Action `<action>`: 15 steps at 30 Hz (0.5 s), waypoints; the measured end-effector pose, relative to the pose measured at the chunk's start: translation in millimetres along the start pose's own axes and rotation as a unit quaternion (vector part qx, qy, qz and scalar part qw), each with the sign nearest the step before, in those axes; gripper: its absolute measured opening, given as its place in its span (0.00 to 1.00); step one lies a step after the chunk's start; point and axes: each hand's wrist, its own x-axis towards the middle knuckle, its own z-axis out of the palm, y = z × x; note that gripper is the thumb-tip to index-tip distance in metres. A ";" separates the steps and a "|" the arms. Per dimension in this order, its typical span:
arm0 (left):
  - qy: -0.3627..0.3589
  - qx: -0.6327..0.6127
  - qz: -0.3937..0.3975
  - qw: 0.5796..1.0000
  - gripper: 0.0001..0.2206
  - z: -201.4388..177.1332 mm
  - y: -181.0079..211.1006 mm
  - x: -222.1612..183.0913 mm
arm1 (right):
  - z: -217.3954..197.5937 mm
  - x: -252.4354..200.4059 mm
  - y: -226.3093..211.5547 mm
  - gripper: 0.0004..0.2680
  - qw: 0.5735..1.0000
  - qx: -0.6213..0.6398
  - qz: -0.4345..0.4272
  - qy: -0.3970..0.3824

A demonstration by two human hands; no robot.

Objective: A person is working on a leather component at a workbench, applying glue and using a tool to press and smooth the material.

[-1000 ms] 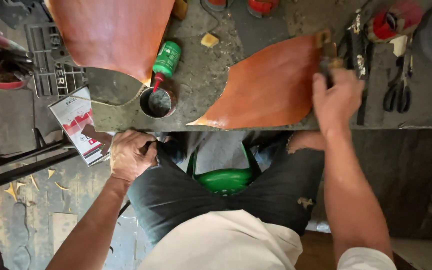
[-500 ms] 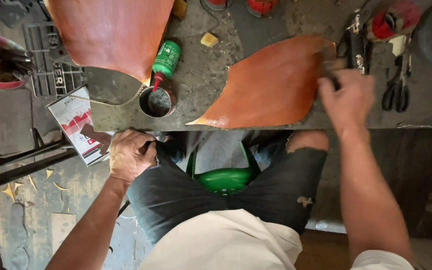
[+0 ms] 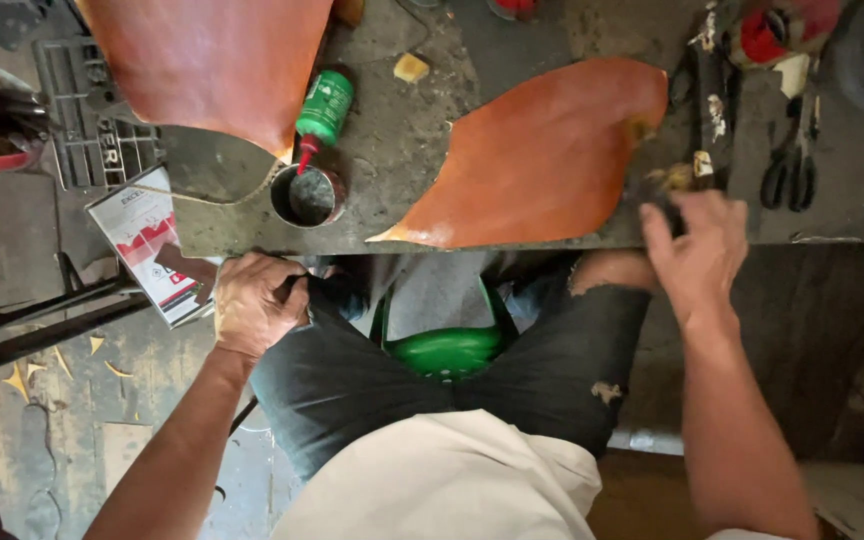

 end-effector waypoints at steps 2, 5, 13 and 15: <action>0.001 -0.002 -0.004 1.000 0.03 -1.4 2.7 0.9 | -2.9 -2.7 -10.2 0.12 1.000 0.004 -0.002 0.011; 0.020 -0.009 -0.009 1.000 0.04 11.5 -13.3 -5.5 | 2.0 -25.3 -34.8 0.09 1.000 0.017 -0.009 0.020; 0.029 -0.007 -0.001 1.000 0.06 15.3 -17.9 -7.7 | -1.7 -77.7 -84.3 0.08 0.987 0.159 -0.023 -0.012; 0.031 -0.012 -0.002 0.999 0.06 15.8 -17.1 -6.6 | 1.8 -72.6 -53.7 0.07 0.995 0.090 -0.006 0.037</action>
